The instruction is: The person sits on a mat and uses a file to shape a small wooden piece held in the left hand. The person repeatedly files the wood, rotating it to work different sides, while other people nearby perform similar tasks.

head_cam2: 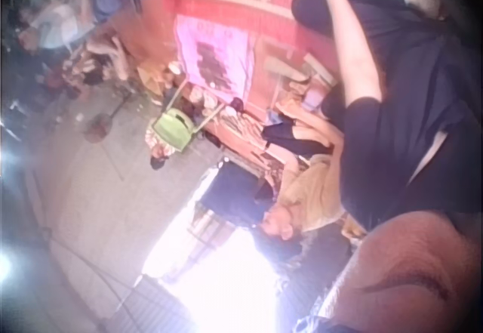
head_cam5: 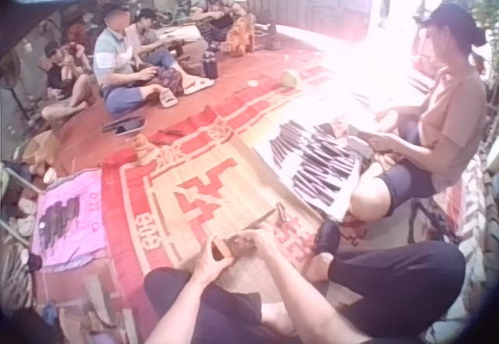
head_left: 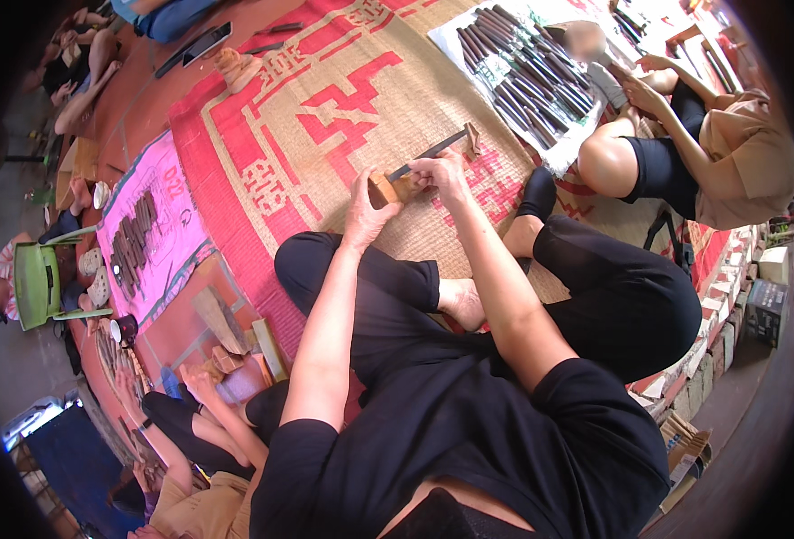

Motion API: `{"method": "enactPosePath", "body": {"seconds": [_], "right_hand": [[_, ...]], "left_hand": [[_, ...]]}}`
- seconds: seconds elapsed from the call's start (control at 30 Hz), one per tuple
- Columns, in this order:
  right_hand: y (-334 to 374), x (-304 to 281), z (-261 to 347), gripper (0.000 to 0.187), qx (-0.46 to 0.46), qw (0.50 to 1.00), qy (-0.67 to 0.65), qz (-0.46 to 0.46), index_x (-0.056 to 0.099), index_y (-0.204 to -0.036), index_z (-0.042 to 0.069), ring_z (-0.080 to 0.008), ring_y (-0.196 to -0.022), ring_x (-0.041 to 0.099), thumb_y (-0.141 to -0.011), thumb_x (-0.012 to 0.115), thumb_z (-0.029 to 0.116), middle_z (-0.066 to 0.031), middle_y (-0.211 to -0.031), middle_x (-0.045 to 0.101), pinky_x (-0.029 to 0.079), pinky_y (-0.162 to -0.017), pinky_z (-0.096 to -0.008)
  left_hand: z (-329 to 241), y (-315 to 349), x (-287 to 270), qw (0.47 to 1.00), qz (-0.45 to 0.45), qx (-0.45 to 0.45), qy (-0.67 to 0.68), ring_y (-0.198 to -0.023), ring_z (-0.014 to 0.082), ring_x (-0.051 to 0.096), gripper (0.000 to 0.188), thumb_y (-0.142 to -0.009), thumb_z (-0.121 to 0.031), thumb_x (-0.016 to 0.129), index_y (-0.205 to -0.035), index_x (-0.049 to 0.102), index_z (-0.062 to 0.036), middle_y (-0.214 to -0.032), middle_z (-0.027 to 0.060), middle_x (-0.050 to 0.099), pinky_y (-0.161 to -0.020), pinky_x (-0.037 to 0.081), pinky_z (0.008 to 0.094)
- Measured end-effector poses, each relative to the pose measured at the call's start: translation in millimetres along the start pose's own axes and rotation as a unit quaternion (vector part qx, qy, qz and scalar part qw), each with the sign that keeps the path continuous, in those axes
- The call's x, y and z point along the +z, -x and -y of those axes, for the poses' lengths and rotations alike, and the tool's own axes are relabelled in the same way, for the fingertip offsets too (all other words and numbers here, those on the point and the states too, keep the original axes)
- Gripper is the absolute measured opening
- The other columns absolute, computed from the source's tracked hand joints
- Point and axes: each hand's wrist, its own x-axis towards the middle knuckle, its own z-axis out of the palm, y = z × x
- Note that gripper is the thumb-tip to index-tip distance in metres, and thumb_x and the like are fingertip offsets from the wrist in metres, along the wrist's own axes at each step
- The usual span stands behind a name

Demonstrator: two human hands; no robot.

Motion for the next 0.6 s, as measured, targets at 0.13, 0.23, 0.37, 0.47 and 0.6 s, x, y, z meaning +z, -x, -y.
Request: {"method": "enactPosePath", "body": {"seconds": [0.13,0.23,0.37,0.47,0.6], "right_hand": [[1.0,7.7,4.4,0.014,0.013,0.999,-0.032,0.012,0.057,-0.073,-0.001,-0.0135,-0.045,0.054,-0.068,0.069,-0.001,-0.0105,-0.059,0.06,0.041,-0.041,-0.0228],[0.6,8.5,-2.2,0.011,0.033,0.999,-0.041,0.001,0.059,-0.072,-0.001,-0.014,-0.045,0.054,-0.068,0.069,-0.001,-0.011,-0.06,0.061,0.041,-0.04,-0.0227],[0.5,1.8,-2.8,0.01,-0.002,1.0,-0.009,-0.012,0.059,-0.067,0.0,-0.0135,-0.048,0.056,-0.067,0.07,0.001,-0.0093,-0.06,0.061,0.042,-0.043,-0.0228],[-3.0,2.2,-3.8,0.012,-0.013,1.0,0.006,0.005,0.06,-0.07,0.0,-0.0128,-0.05,0.056,-0.066,0.071,0.002,-0.0084,-0.062,0.062,0.043,-0.045,-0.0232],[2.5,8.6,-2.8,0.012,0.012,1.0,-0.022,0.012,0.058,-0.072,0.001,-0.0127,-0.048,0.056,-0.067,0.069,-0.001,-0.0066,-0.06,0.059,0.043,-0.044,-0.023]], "left_hand": [[1.0,-0.4,0.4,1.0,-0.002,-0.001,0.008,-0.123,0.0292,0.038,0.083,-0.063,-0.018,0.077,-0.133,0.033,-0.0104,-0.129,0.0151,0.038,-0.104,0.032,0.037],[1.5,0.5,-0.8,1.0,0.0,-0.001,0.005,-0.124,0.0289,0.038,0.084,-0.063,-0.017,0.077,-0.134,0.032,-0.0106,-0.13,0.015,0.038,-0.105,0.031,0.0366],[2.0,-0.5,-1.5,1.0,-0.001,-0.006,0.009,-0.124,0.0295,0.037,0.086,-0.063,-0.018,0.077,-0.135,0.032,-0.0107,-0.13,0.0161,0.038,-0.105,0.031,0.0373],[6.4,-1.6,0.5,1.0,0.005,-0.012,0.027,-0.125,0.03,0.037,0.087,-0.063,-0.019,0.077,-0.136,0.031,-0.0104,-0.131,0.0169,0.037,-0.105,0.031,0.038],[2.0,-0.9,-1.6,1.0,0.005,-0.015,0.018,-0.127,0.0308,0.036,0.09,-0.063,-0.019,0.077,-0.138,0.029,-0.0095,-0.134,0.0177,0.036,-0.106,0.03,0.0386]]}}
